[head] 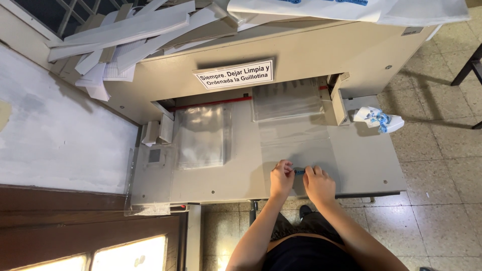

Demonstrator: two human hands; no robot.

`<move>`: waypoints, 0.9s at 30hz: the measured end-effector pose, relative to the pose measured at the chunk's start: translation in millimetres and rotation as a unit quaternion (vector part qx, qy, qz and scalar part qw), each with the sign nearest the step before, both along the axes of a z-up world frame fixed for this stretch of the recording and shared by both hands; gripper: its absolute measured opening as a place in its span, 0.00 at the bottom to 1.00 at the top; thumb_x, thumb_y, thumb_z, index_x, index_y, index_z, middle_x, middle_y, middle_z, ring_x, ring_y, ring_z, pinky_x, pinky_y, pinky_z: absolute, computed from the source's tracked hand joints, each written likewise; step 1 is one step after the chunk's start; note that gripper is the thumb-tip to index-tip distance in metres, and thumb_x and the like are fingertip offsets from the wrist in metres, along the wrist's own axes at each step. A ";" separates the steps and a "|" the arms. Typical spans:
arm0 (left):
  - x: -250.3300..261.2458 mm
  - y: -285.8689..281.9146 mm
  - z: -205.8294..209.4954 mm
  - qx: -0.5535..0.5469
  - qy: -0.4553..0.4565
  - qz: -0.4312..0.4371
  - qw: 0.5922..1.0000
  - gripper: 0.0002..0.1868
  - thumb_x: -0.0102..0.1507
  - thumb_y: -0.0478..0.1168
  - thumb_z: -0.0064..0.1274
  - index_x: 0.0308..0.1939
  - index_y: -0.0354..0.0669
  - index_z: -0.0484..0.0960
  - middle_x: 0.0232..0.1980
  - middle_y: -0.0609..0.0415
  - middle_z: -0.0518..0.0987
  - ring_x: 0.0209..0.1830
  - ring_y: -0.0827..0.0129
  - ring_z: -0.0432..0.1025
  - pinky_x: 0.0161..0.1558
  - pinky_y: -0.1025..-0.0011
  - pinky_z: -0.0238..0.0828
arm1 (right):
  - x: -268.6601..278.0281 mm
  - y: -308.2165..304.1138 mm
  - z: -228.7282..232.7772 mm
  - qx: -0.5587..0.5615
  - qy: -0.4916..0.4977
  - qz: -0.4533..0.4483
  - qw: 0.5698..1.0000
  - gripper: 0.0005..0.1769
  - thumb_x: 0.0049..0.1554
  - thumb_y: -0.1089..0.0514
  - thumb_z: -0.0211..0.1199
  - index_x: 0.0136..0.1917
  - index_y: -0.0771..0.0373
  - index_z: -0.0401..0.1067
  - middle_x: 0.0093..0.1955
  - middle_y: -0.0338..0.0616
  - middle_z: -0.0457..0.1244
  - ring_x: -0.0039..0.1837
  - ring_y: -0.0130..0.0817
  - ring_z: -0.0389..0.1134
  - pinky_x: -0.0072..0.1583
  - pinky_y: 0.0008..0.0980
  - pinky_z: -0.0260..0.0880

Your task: The person peels blue stickers from a white sheet and applies them to clear plastic sleeves. The person places the sleeves on a paper cutter surface, smooths the stickers, and stacks the sleeves.

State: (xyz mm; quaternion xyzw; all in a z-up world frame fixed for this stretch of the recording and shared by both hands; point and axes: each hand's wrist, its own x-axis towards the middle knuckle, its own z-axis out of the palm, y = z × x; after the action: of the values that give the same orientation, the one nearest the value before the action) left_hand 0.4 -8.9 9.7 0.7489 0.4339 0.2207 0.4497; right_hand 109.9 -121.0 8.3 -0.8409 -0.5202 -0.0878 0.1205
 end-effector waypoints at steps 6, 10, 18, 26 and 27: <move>3.3 -10.2 4.0 0.042 0.085 -0.007 0.995 0.11 0.61 0.31 0.56 0.48 0.42 0.77 0.39 0.48 0.81 0.42 0.52 0.80 0.42 0.60 0.80 | -2.9 1.7 17.7 -0.007 0.004 -0.018 1.000 0.07 0.63 0.52 0.56 0.45 0.52 0.73 0.38 0.40 0.66 0.38 0.39 0.73 0.34 0.31 0.72; -2.6 -8.9 29.8 0.090 0.185 -0.012 0.979 0.14 0.61 0.39 0.60 0.50 0.48 0.76 0.45 0.52 0.78 0.51 0.54 0.76 0.49 0.61 0.77 | 3.2 1.7 18.0 -0.013 0.003 -0.026 1.000 0.10 0.64 0.49 0.55 0.45 0.51 0.74 0.37 0.39 0.66 0.37 0.37 0.73 0.33 0.30 0.71; -15.3 -7.1 -11.4 0.136 0.245 0.030 0.959 0.25 0.62 0.54 0.61 0.51 0.59 0.60 0.49 0.61 0.60 0.51 0.57 0.59 0.51 0.60 0.60 | 28.1 -15.7 -3.7 -0.037 0.024 -0.114 0.992 0.14 0.63 0.43 0.57 0.42 0.51 0.76 0.42 0.36 0.66 0.40 0.34 0.72 0.39 0.28 0.72; -55.1 -24.6 31.2 0.385 0.227 -0.291 0.846 0.43 0.65 0.66 0.44 0.78 0.51 0.58 0.83 0.49 0.52 0.82 0.43 0.42 0.75 0.35 0.36 | 33.8 -52.7 21.4 0.059 -0.016 0.045 0.997 0.27 0.62 0.54 0.50 0.74 0.50 0.64 0.82 0.40 0.54 0.81 0.41 0.53 0.77 0.55 0.51; -56.2 -24.5 28.0 0.397 0.213 -0.304 0.839 0.39 0.67 0.62 0.46 0.78 0.52 0.60 0.82 0.47 0.54 0.82 0.41 0.42 0.75 0.36 0.41 | 34.5 -56.8 17.5 0.050 0.010 0.058 0.997 0.29 0.63 0.52 0.48 0.78 0.49 0.60 0.82 0.40 0.53 0.82 0.40 0.52 0.80 0.57 0.45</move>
State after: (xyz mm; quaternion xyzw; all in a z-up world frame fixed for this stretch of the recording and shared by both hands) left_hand -55.8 -33.4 37.7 0.9861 0.1447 0.0607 0.0549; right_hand 144.4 -177.9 25.8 -0.8030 -0.5619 -0.0981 0.1730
